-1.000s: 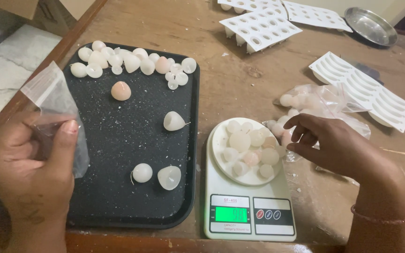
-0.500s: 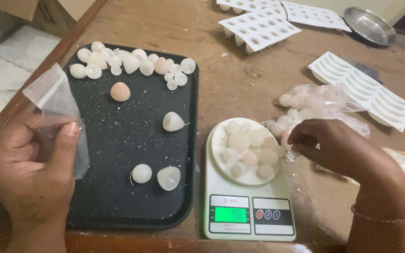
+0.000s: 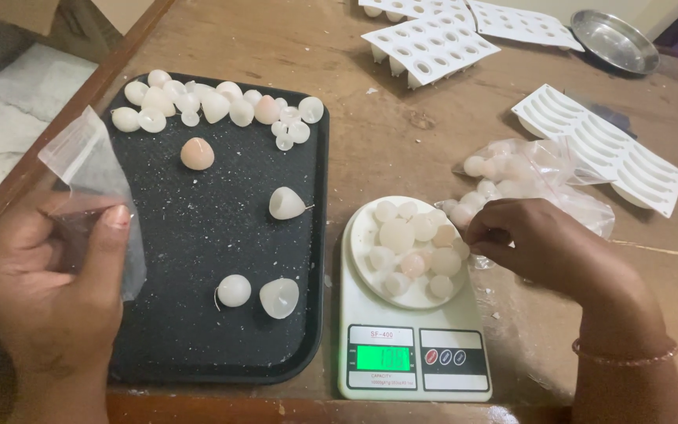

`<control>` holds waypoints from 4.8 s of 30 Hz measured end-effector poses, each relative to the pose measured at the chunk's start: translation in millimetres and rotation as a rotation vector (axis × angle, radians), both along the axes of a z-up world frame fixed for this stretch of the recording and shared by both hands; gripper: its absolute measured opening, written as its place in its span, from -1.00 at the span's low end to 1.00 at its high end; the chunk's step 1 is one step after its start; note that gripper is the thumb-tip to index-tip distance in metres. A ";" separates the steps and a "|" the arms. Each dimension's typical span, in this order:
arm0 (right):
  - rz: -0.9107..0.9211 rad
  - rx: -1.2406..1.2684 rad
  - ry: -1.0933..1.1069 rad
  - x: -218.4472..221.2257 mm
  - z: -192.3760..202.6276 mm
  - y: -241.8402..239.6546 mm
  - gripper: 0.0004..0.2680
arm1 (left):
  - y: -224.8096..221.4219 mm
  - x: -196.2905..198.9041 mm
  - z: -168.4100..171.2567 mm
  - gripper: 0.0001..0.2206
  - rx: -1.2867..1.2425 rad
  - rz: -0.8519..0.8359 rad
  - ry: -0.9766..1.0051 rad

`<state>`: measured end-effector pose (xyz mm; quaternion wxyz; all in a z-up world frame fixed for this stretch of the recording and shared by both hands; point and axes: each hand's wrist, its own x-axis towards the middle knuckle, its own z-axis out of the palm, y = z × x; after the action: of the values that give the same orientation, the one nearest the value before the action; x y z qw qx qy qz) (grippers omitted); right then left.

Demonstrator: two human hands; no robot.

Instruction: The person packs small white and pink candle shapes into clear plastic bags. They place candles one at a time onto a digital weighing scale, check the weight, then transfer them into a plastic bag, repeating the process for multiple bags.

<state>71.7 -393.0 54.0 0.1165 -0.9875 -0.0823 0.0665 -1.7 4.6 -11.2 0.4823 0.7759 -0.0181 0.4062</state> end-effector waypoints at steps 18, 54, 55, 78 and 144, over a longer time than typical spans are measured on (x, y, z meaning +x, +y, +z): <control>-0.063 -0.053 -0.103 4.6 0.7 -17.7 -0.86 | 4.7 0.0 -9.9 -0.95 -0.046 -0.029 0.012; 0.518 -0.181 -0.158 61.4 22.4 182.0 -0.79 | 2.0 15.5 1.3 -0.94 -0.206 -0.083 -0.049; 0.523 -0.184 -0.161 82.9 9.1 188.7 -0.79 | 1.8 15.6 1.4 -0.94 -0.207 -0.078 -0.053; 0.411 0.174 -0.440 47.3 47.2 67.2 -0.83 | 2.9 14.7 1.3 -0.94 -0.184 -0.107 -0.029; -0.135 0.083 -0.431 -50.7 -18.2 -66.3 -0.85 | 9.3 7.5 -8.1 -0.93 0.074 0.034 0.084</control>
<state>21.0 -459.3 35.8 0.1409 -0.9766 -0.0416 -0.1573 5.8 13.9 -19.3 0.4464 0.8099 0.0004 0.3805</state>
